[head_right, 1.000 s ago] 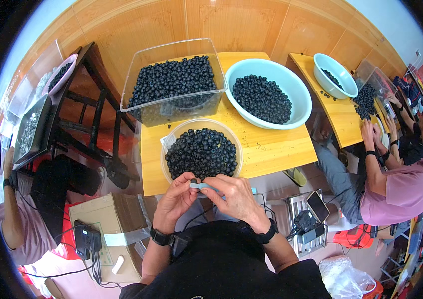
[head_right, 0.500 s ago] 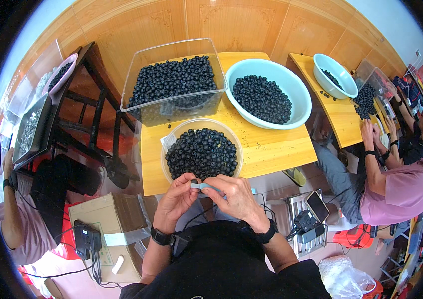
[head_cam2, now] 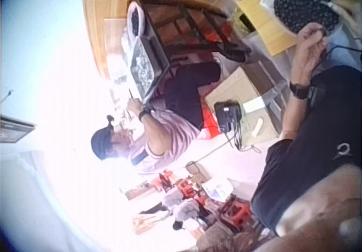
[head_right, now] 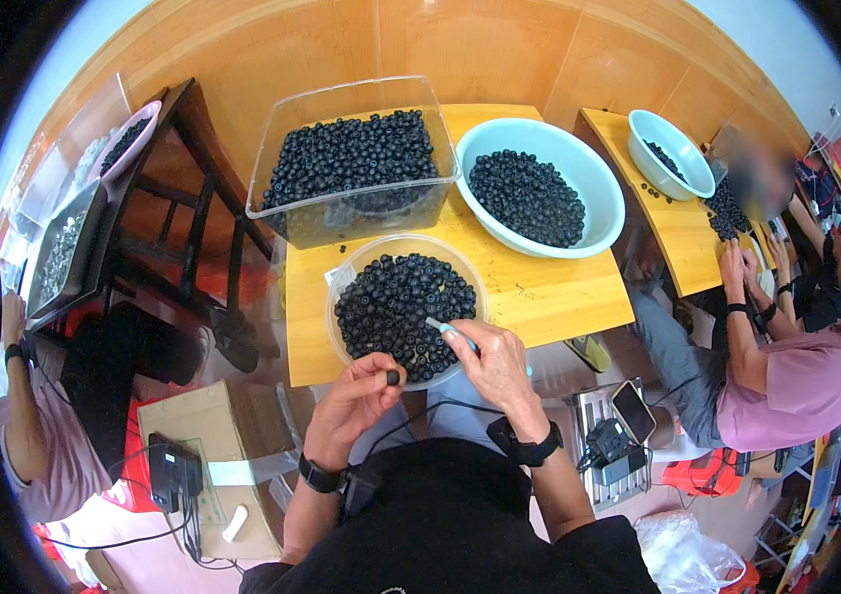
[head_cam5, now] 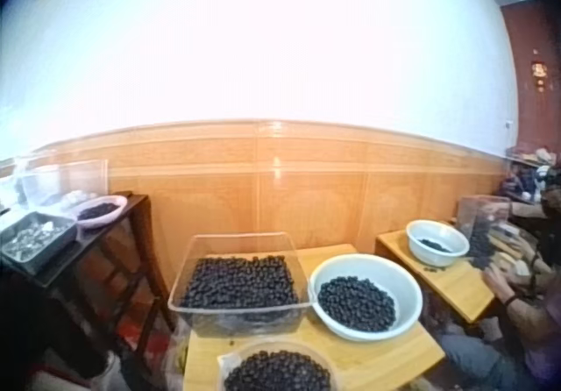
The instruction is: Manually sort blueberries into plastic containers at a workstation.
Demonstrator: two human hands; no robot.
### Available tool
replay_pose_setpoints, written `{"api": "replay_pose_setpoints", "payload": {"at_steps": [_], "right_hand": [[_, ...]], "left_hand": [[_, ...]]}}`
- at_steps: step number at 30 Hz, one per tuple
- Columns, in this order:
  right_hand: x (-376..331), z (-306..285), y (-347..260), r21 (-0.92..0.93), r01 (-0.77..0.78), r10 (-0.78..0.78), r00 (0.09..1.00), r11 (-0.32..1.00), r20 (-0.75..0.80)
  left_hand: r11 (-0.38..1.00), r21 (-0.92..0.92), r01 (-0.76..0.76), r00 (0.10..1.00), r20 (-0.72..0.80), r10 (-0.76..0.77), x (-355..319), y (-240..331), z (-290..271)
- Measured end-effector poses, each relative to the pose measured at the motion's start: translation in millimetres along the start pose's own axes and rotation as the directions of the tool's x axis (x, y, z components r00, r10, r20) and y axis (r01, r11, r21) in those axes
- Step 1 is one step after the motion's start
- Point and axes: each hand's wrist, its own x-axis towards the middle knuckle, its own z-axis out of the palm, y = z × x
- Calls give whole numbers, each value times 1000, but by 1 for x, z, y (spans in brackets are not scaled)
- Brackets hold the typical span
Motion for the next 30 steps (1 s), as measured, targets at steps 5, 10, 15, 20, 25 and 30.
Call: {"api": "replay_pose_setpoints", "payload": {"at_steps": [5,10,15,20,25,30], "right_hand": [[-5,6,-24,255,85,-110,991,963,82],[-10,9,-36,351,32,-94,982,936,161],[-13,23,-20,480,-65,-82,957,875,280],[-15,28,-17,621,-277,9,917,734,398],[-16,23,-18,598,-204,-41,929,775,369],[-12,24,-9,638,-191,-84,923,746,375]], "left_hand": [[999,44,-16,995,-103,20,4,2,-3],[990,141,-13,997,-76,24,8,-2,0],[987,162,13,999,-52,-4,-4,0,-10],[998,42,52,999,1,-52,-2,-2,-16],[1000,4,22,1000,3,-22,3,-4,-14],[998,37,47,999,2,-47,3,-2,-12]]}}
